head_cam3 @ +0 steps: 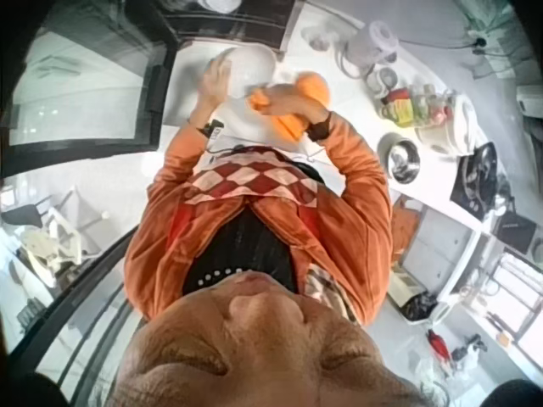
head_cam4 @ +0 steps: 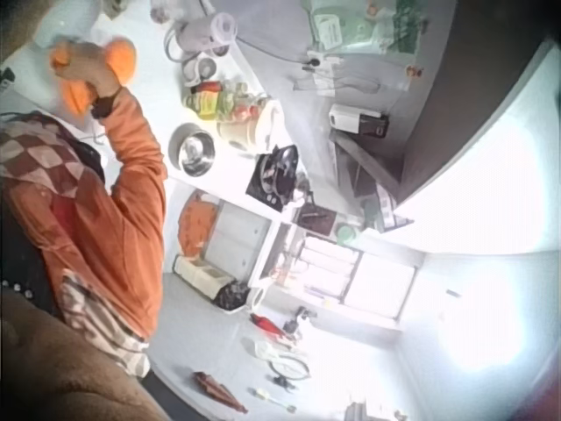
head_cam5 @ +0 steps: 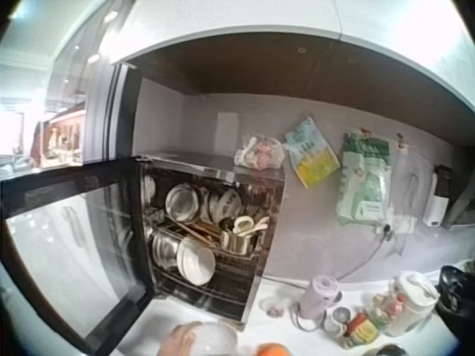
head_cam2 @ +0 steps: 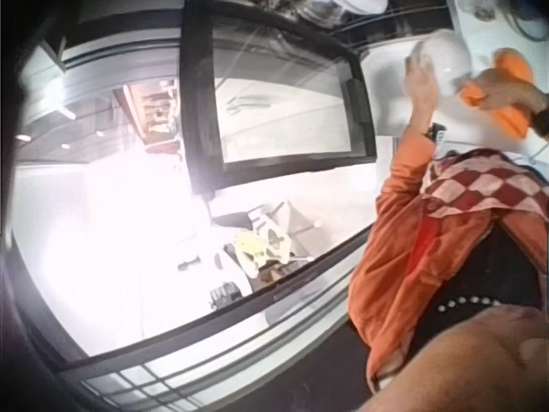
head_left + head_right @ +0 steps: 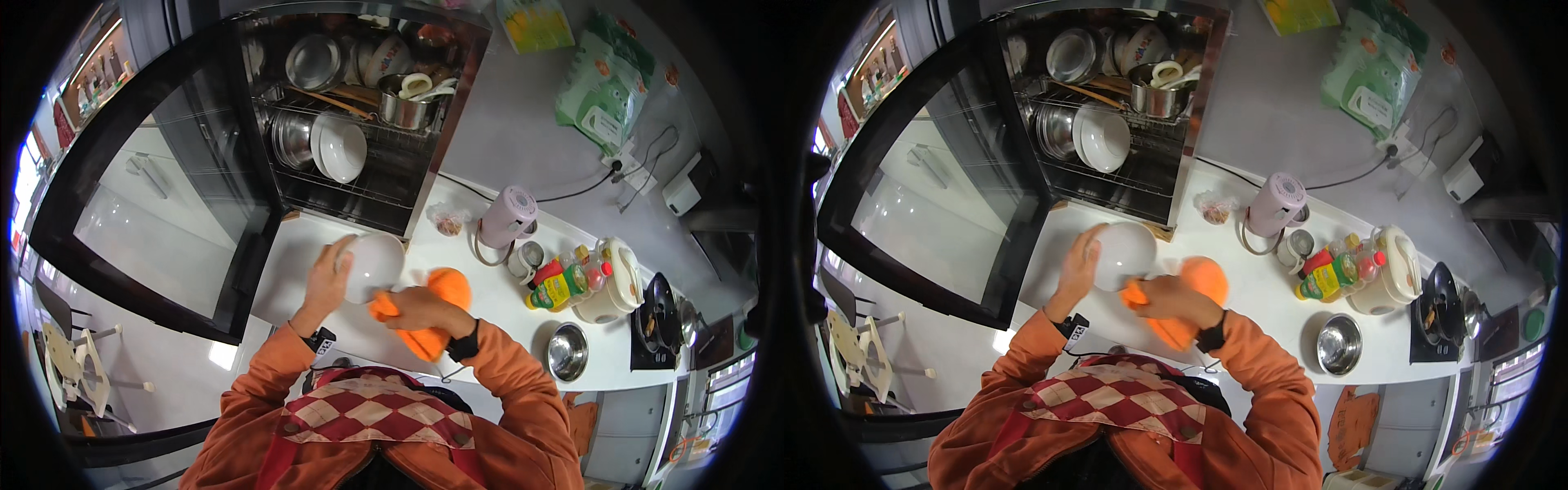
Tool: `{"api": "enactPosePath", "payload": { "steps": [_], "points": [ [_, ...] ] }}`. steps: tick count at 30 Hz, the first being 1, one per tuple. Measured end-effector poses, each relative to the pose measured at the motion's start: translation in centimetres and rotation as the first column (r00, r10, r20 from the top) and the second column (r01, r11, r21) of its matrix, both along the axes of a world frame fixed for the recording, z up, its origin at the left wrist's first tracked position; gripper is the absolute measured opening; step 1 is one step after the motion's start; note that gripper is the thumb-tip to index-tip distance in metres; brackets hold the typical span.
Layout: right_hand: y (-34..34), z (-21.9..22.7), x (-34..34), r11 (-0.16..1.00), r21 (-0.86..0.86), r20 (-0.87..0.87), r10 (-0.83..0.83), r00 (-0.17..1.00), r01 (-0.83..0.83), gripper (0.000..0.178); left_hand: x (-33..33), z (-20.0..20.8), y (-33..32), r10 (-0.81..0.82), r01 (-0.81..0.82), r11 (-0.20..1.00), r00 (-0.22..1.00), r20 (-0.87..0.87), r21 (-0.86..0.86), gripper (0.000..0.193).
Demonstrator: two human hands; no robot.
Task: The person dries several kitchen items with an orange cloth, including a metal bowl, a white bowl, a small metal bowl, and a pink electric kettle, then places them in a dish rack. The person also opens a rice cooker and scoops rice into a bowl.
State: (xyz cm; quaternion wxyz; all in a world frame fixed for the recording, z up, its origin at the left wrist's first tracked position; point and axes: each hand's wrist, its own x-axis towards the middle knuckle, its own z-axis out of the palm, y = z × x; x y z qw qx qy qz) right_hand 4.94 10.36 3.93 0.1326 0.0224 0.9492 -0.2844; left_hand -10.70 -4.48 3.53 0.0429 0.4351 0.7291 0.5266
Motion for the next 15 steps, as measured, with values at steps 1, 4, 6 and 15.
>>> {"api": "enactPosePath", "payload": {
  "steps": [1, 4, 6, 15],
  "points": [
    [1.4, -0.2, 0.8, 0.991, 0.127, 0.137, -0.052, 0.989, 0.035, 0.046, -0.8, 0.2, -0.1, 0.01, -0.024, 0.998, 0.969, 0.248, 0.054, 0.057],
    [4.6, -1.3, 3.2, 0.821, 0.371, -0.118, -0.423, 0.899, 0.435, 0.054, -3.0, 0.4, -1.4, 0.002, -0.091, 0.992, 0.72, 0.694, 0.092, 0.08],
    [5.5, -1.2, 4.2, 0.612, 0.606, -0.303, -0.413, 0.859, 0.508, 0.058, -2.9, 0.0, -1.6, -0.007, -0.032, 0.999, 0.657, 0.754, 0.036, 0.083],
    [-0.9, 7.7, 1.6, 0.468, -0.858, -0.04, -0.472, 0.881, 0.212, 0.083, -0.7, 0.7, -1.5, -0.421, 0.343, 0.896, 0.45, 0.788, 0.283, 0.071]
  ]
}}
